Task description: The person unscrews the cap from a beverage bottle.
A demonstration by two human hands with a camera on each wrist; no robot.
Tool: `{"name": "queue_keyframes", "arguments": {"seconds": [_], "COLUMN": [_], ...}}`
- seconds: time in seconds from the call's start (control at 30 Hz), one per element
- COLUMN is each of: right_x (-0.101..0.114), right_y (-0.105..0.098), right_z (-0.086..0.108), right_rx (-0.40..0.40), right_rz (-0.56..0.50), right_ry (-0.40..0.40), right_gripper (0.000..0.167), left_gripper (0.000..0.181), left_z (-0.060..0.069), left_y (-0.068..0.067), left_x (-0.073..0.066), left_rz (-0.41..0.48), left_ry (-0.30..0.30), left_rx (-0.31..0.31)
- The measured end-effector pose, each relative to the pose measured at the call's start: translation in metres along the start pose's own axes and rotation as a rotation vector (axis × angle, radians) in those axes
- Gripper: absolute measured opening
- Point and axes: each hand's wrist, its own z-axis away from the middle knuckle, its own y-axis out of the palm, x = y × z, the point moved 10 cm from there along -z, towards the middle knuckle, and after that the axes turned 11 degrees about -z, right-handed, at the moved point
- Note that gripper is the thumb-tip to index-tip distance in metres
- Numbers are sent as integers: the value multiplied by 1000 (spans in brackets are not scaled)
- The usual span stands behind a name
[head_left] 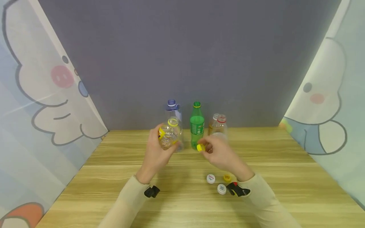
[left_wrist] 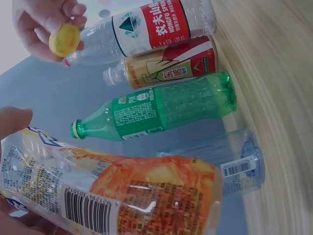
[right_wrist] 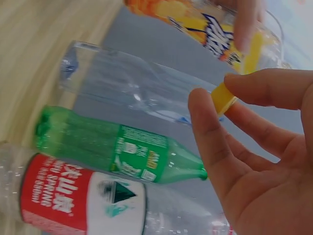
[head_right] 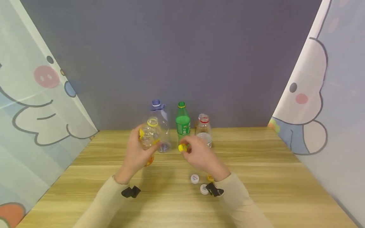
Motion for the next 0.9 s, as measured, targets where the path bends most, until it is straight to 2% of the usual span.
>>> {"name": "queue_keyframes", "arguments": {"seconds": [0.3,0.63,0.9], "right_x": [-16,-27,-34], "right_y": [23,51,68], "right_z": [6,15,22], "right_rx": [62,155,227], "right_rz": [57,104,170], "right_ry": [14,85,100], "right_gripper": [27,24,24], "left_gripper": [79,80,81], "left_z": [-2,-3,-4], "left_y": [-3,-9,-13], "left_x": [15,27,34], "left_rz": [86,165,144], "left_ry": [-72,-124,-143], "left_rx": [-16,-38,-63]}}
